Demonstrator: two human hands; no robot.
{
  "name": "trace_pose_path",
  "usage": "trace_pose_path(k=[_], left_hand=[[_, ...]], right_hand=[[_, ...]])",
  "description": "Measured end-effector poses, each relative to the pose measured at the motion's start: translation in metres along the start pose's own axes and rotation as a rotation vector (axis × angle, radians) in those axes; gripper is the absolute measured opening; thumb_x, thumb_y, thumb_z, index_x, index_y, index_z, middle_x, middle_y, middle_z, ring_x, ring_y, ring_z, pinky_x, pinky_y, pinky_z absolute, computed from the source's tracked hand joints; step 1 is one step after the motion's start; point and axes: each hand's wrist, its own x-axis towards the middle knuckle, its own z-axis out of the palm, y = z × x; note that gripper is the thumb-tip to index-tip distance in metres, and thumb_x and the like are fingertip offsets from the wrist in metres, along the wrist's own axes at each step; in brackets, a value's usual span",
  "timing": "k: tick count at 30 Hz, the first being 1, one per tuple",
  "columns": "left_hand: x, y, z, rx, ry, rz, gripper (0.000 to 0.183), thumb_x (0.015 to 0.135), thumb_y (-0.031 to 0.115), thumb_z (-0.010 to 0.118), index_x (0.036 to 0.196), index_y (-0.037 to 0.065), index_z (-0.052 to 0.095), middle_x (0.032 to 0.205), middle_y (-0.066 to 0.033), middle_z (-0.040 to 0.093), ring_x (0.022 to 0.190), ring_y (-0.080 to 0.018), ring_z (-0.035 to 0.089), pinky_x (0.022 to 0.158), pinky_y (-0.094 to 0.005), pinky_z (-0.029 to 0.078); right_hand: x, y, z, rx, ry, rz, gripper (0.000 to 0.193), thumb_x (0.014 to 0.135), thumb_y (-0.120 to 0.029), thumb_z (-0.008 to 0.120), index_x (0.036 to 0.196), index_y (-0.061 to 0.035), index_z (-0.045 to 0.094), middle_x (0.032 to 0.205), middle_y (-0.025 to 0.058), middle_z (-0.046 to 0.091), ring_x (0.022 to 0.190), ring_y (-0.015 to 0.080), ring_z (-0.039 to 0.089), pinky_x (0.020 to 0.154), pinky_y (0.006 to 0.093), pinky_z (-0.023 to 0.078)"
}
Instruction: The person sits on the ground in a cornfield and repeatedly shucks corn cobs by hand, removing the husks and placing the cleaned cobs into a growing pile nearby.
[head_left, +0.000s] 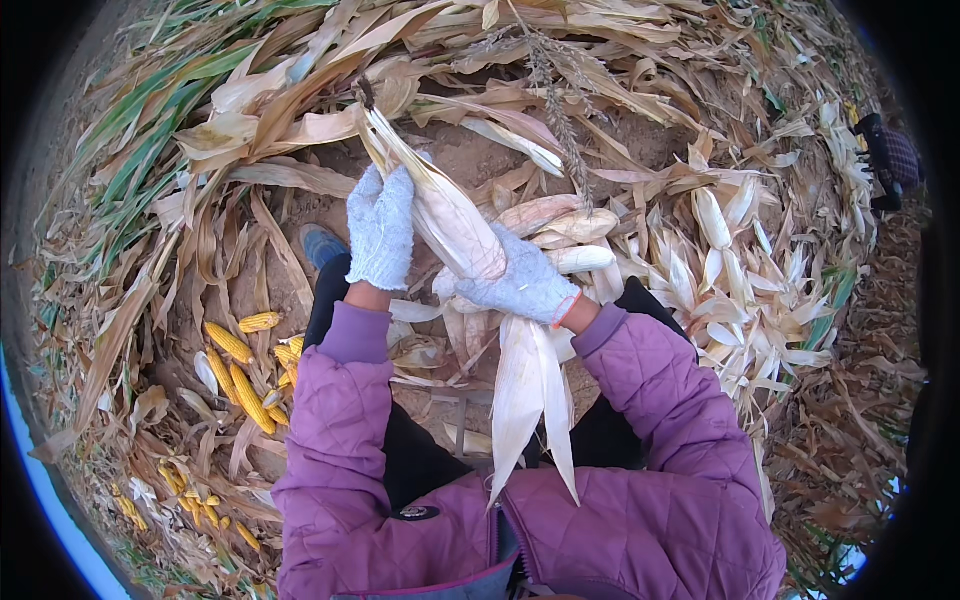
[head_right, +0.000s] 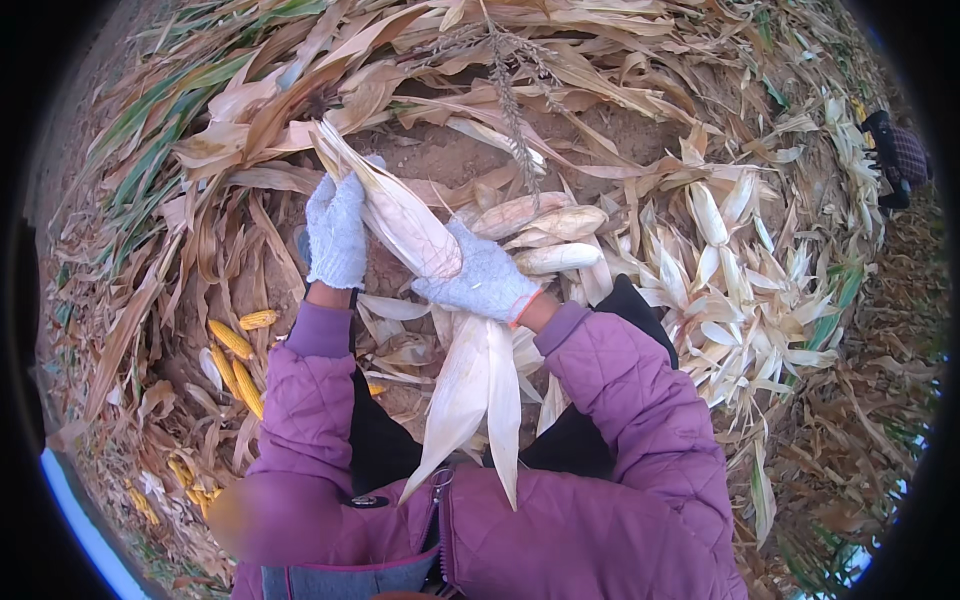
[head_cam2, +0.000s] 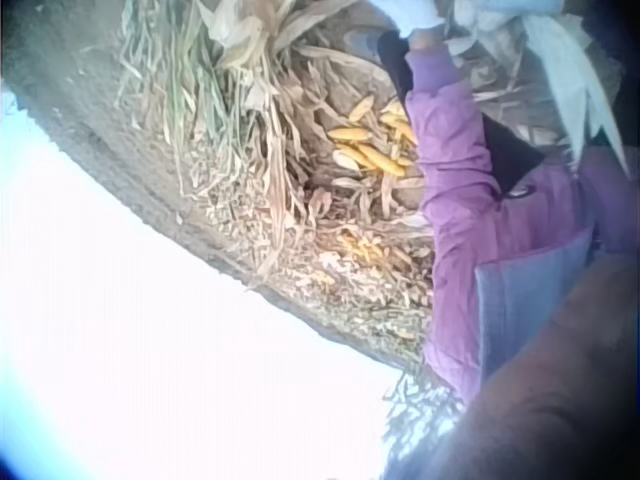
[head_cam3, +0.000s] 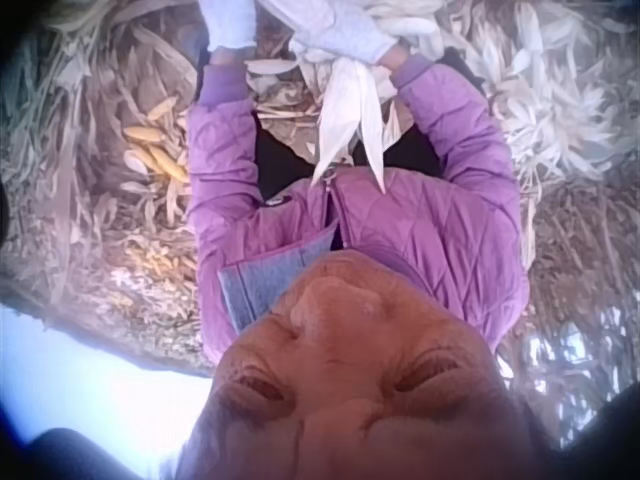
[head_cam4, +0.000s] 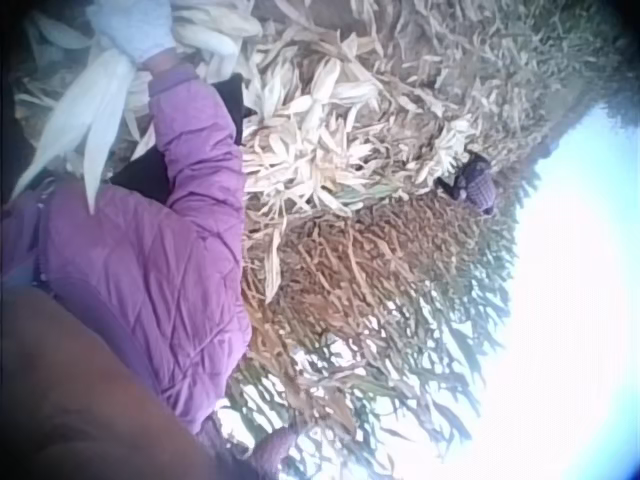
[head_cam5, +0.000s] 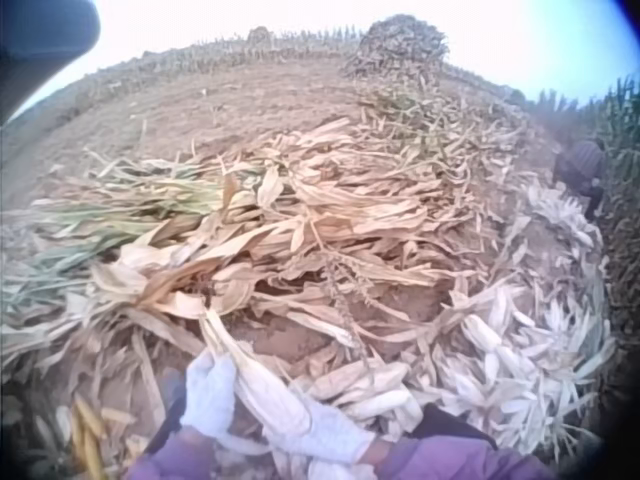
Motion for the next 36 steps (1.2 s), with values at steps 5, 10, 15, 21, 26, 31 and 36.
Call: trace_pose_path(k=[5, 10, 15, 21, 26, 31, 36], left_hand=[[0.001, -0.014, -0.001, -0.47, -0.113, -0.135, 0.033, 0.096, 0.022, 0.055, 0.115, -0.004, 0.063, 0.102, -0.0098, 0.068, 0.092, -0.0174, 0.063, 0.084, -0.0291, 0.051], [0.002, -0.01, -0.003, -0.358, -0.087, -0.162, 0.04, 0.098, 0.028, 0.052, 0.118, -0.005, 0.059, 0.106, -0.0136, 0.067, 0.093, -0.0216, 0.065, 0.084, -0.0336, 0.054], [0.006, -0.033, 0.004, -0.321, 0.173, -0.264, 0.034, 0.097, 0.023, 0.054, 0.116, -0.005, 0.058, 0.103, -0.0129, 0.066, 0.089, -0.0221, 0.066, 0.08, -0.0327, 0.055], [-0.026, -0.028, 0.037, -0.063, 0.064, -0.182, 0.029, 0.098, 0.023, 0.056, 0.112, -0.001, 0.062, 0.099, -0.0081, 0.066, 0.085, -0.0138, 0.061, 0.074, -0.0275, 0.05], [-0.024, -0.029, 0.038, -0.442, 0.05, -0.355, 0.028, 0.098, 0.021, 0.056, 0.115, -0.002, 0.06, 0.104, -0.012, 0.065, 0.09, -0.0194, 0.064, 0.079, -0.032, 0.054], [-0.005, -0.023, 0.008, -0.517, 0.142, -0.349, 0.028, 0.097, 0.02, 0.057, 0.117, 0.001, 0.059, 0.106, -0.0128, 0.065, 0.092, -0.0228, 0.065, 0.075, -0.0378, 0.057], [0.029, -0.052, -0.07, -0.539, 0.391, -0.299, 0.031, 0.096, 0.022, 0.058, 0.121, 0.004, 0.054, 0.113, -0.0127, 0.063, 0.097, -0.0276, 0.064, 0.079, -0.048, 0.057]], right_hand=[[0.0, 0.007, -0.004, 0.131, 0.012, -0.185, 0.08, 0.069, -0.051, 0.08, 0.122, 0.001, 0.049, 0.113, 0.022, 0.062, 0.108, 0.0379, 0.06, 0.094, 0.0414, 0.047], [0.004, 0.005, -0.01, 0.052, -0.088, -0.151, 0.079, 0.072, -0.049, 0.078, 0.126, -0.0003, 0.048, 0.12, 0.0218, 0.059, 0.112, 0.0363, 0.058, 0.096, 0.041, 0.046], [0.008, 0.014, 0.004, 0.087, 0.236, -0.207, 0.077, 0.081, -0.041, 0.072, 0.139, -0.0022, 0.04, 0.134, 0.0199, 0.051, 0.121, 0.0328, 0.054, 0.102, 0.0391, 0.043], [0.009, 0.001, 0.001, 0.334, 0.353, -0.133, 0.048, 0.093, -0.025, 0.061, 0.132, 0.0001, 0.048, 0.124, 0.0168, 0.059, 0.115, 0.0247, 0.058, 0.097, 0.0346, 0.045], [0.026, 0.018, -0.013, 0.578, 0.623, -0.196, 0.027, 0.103, -0.023, 0.043, 0.103, -0.0015, 0.06, 0.09, 0.0063, 0.064, 0.083, 0.0144, 0.059, 0.079, 0.0286, 0.048], [0.029, 0.023, -0.042, 1.067, 0.705, -0.169, 0.03, 0.103, -0.027, 0.043, 0.094, -0.0032, 0.057, 0.08, 0.0078, 0.062, 0.072, 0.0173, 0.058, 0.071, 0.0306, 0.05], [0.029, 0.047, -0.107, 1.512, 0.996, -0.18, 0.027, 0.1, -0.032, 0.045, 0.09, -0.0081, 0.053, 0.078, 0.0091, 0.059, 0.07, 0.0251, 0.057, 0.068, 0.0402, 0.052]])
